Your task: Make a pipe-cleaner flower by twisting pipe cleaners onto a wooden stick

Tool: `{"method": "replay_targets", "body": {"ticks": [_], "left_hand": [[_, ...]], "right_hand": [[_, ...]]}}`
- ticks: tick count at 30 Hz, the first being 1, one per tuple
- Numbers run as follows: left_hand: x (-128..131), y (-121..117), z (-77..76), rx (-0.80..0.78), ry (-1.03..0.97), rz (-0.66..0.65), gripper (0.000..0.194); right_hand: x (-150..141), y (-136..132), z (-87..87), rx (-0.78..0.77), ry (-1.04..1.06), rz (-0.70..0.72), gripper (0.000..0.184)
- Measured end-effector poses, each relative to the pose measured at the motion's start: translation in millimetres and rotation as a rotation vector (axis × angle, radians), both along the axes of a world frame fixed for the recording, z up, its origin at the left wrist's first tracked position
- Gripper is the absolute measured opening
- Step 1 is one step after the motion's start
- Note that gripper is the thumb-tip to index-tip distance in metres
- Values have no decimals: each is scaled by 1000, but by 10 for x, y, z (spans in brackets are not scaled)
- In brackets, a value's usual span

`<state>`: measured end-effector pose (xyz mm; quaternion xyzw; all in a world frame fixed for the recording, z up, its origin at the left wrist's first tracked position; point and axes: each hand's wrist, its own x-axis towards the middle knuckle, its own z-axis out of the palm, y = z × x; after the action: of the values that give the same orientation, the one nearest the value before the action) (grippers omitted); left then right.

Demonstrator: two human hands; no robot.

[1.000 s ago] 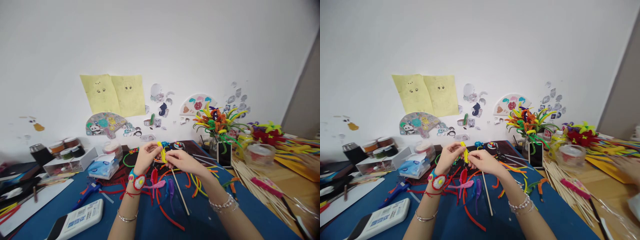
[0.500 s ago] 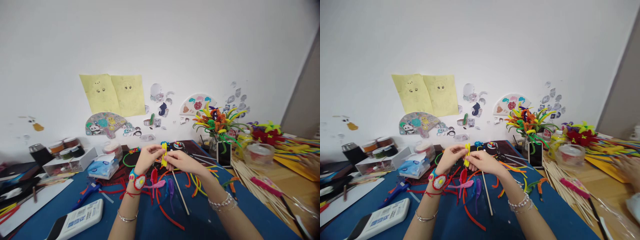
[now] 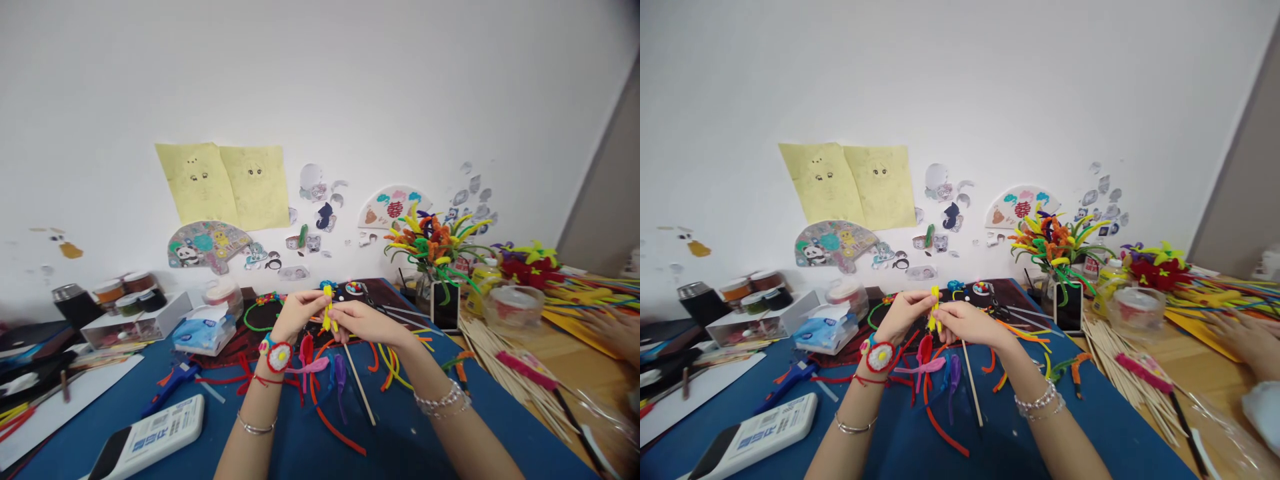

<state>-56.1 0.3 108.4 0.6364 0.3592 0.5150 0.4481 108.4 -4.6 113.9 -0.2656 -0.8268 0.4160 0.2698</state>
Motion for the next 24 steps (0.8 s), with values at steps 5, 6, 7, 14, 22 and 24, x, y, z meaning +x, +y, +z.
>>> {"method": "replay_targets", "body": {"ticks": [5,6,7,14,22,24], "left_hand": [[22,-33,25,-13,3,-9,29],[23,-39,30,-16,8,-8,29],[23,-44,34,-16,12,-8,29],[-3,-86,68,11,27,-64,24],[-2,-120,67,18,145,-126,24],[2,-128,66,2,179,-133,25]], "right_hand": [[9,5,-10,-29,4,-5,38],[10,9,-16,-34,2,-10,38],[12,15,-21,-36,0,-14,39],[116,80,5,12,89,-47,35],[184,36,101,72,247,-144,35],[168,28,105,68,229,-121,33]]}}
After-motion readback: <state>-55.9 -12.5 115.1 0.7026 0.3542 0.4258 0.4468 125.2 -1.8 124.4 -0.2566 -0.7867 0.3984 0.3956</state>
